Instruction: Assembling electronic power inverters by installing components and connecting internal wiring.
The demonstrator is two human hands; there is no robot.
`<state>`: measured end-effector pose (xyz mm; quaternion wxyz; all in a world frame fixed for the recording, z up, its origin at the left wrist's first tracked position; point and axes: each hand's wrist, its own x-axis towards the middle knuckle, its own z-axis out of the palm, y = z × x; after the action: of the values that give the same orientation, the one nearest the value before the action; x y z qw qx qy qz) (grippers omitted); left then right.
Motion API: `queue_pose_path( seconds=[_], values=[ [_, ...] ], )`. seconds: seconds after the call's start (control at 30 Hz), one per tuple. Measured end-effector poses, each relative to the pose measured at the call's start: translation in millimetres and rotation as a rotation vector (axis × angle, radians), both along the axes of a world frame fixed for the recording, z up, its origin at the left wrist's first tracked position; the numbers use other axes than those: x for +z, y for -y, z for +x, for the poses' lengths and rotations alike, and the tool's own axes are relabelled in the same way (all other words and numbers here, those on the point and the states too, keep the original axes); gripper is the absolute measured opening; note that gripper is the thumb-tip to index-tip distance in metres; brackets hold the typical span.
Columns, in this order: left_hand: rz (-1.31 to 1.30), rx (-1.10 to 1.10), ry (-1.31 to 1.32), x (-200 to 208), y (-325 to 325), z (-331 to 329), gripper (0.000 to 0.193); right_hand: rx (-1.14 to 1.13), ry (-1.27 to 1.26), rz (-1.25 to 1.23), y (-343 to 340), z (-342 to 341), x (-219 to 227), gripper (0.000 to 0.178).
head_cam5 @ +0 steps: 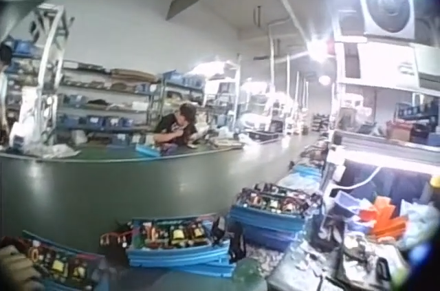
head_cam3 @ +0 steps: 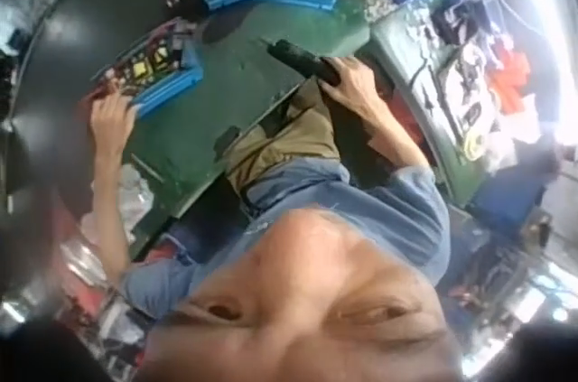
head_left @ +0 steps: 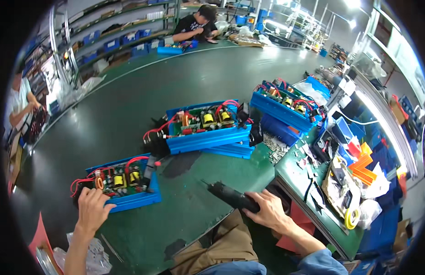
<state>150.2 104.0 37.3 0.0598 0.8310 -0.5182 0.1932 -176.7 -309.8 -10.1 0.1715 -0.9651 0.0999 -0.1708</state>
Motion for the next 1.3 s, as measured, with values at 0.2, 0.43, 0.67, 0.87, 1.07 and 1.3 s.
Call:
queue_pose_path(
  seconds=[0.2,0.43,0.67,0.87,1.07,1.3],
  values=[
    [-0.069,0.125,0.143,-27,-64,94,0.032,0.363,0.285,0.123,-57,12,-2,0.027],
    [-0.231,0.465,0.126,-27,23,138,0.029,0.353,-0.503,0.368,-132,9,-200,0.034],
    [-0.378,0.007,-0.354,45,222,24,0.016,0.848,-0.459,0.321,-168,6,-302,0.055],
    [-0.380,-0.244,-0.277,37,319,-12,0.028,0.543,-1.177,0.838,-169,9,-226,0.098],
    [-0.224,-0.265,-0.062,8,356,-14,0.037,0.539,-1.323,0.819,-160,3,-196,0.094],
    [-0.147,-0.335,0.029,10,361,-9,0.032,0.215,-0.565,1.100,-131,-26,-177,0.063]
  ],
)
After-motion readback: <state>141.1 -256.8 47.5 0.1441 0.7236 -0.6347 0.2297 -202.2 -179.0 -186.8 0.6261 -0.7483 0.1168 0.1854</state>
